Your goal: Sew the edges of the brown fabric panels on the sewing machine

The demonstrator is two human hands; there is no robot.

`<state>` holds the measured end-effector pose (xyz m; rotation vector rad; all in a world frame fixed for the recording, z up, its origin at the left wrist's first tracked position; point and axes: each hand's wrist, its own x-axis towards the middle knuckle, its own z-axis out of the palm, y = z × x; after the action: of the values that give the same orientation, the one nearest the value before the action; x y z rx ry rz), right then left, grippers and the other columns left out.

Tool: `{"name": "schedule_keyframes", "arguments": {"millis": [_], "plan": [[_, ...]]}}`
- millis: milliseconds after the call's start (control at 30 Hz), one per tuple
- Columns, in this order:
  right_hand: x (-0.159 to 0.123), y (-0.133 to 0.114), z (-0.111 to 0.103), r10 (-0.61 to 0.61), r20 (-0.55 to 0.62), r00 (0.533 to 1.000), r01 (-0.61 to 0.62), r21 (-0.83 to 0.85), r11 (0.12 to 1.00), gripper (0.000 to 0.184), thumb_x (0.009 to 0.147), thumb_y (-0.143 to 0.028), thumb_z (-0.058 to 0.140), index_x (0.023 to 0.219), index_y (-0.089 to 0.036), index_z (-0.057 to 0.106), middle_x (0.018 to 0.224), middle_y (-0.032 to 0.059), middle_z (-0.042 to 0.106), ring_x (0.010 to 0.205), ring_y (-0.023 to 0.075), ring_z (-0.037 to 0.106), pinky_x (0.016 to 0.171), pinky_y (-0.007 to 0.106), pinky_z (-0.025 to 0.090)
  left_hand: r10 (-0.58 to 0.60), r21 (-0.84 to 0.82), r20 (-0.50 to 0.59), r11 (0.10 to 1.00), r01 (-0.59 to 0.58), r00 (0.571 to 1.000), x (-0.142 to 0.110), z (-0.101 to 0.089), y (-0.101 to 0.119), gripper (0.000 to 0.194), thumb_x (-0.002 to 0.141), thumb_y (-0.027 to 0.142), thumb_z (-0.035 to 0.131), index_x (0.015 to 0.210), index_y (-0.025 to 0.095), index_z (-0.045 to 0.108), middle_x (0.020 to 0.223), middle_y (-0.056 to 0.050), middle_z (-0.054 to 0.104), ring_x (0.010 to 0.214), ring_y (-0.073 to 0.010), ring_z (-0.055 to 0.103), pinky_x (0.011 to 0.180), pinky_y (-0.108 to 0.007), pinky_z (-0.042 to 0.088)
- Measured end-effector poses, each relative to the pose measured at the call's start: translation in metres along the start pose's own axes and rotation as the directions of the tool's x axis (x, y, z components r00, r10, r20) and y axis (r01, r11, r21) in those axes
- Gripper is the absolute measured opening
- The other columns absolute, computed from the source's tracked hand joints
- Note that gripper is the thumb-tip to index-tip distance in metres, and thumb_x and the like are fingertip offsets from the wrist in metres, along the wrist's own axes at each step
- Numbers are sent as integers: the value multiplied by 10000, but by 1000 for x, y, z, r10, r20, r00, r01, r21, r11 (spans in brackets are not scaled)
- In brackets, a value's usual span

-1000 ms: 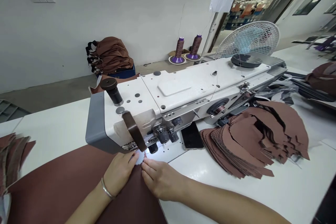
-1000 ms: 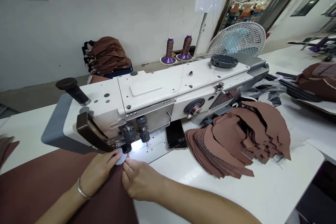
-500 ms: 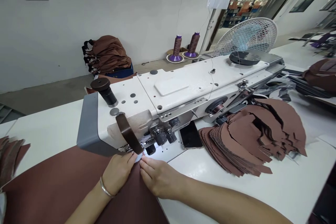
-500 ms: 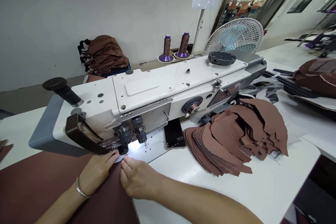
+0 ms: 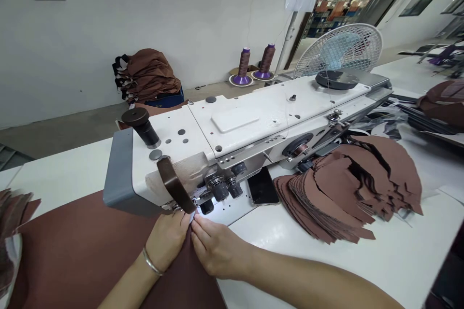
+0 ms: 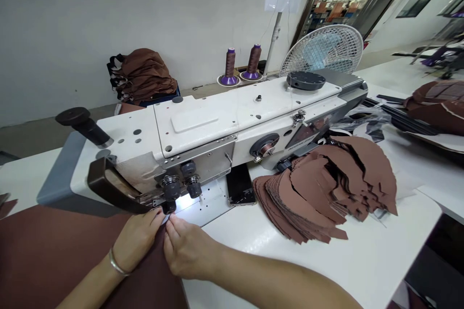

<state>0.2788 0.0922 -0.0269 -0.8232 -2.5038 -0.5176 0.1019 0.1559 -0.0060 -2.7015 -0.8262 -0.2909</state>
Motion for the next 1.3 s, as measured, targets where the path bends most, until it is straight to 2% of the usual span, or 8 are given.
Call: {"name": "schedule_keyframes", "arguments": {"millis": [133,333,433,567,833,1000,1133,1300], "plan": [[0,-4,3,2,27,1000,-3,17,1000,287,874,-79,434,1056,89,579,1083,307,619,1084,342,597,1031,534,399,-67,18,122,998,65,990,3,0,10,285,844,26,390,889,165,635,794,-53,613,660,-184,595,570,-302,461],[2,-5,3,55,20,998,-56,28,998,296,874,-64,408,1060,89,579,1091,307,617,1091,334,593,989,496,446,-127,36,146,992,123,981,7,2,18,233,822,20,429,806,159,616,759,-50,601,653,-185,587,581,-295,440],[1,-6,1,38,-19,999,-37,5,999,286,867,-76,412,1025,70,601,1063,300,633,1048,342,615,932,496,480,-136,61,69,989,132,988,7,3,17,237,814,13,429,793,154,619,750,-53,609,648,-182,588,586,-288,437],[-3,-9,-4,9,-26,1000,-10,-37,999,280,869,-108,437,1024,49,611,1066,291,640,1031,354,625,895,512,490,-37,98,-90,994,45,995,6,3,9,266,835,25,404,847,141,643,750,-78,637,626,-214,599,562,-322,449],[0,-8,-3,14,-19,1000,-15,-55,998,269,856,-105,444,1002,43,614,1025,273,658,1007,354,636,891,498,487,69,64,-119,996,-62,990,3,7,-6,302,885,74,348,902,140,643,771,-89,656,616,-214,609,534,-319,476],[2,-15,-3,35,-53,998,-39,-59,998,246,832,-73,438,945,36,627,926,265,678,884,328,669,835,507,512,11,28,90,1000,-14,996,4,8,2,278,852,57,390,877,126,658,759,-93,659,607,-219,628,501,-319,510],[-1,-25,-11,17,-57,998,-21,-79,997,288,821,-81,455,1005,64,622,994,284,666,927,359,662,810,512,527,-26,-4,290,1000,28,957,5,9,3,299,835,27,401,931,118,669,812,-114,673,651,-242,652,549,-364,548],[-1,-28,-16,-9,-41,999,6,-59,998,307,807,-78,449,1012,69,623,1003,287,666,933,368,668,786,506,550,-32,-14,421,999,42,907,10,4,0,331,830,8,375,900,109,682,829,-142,686,703,-274,673,585,-397,567]]}}
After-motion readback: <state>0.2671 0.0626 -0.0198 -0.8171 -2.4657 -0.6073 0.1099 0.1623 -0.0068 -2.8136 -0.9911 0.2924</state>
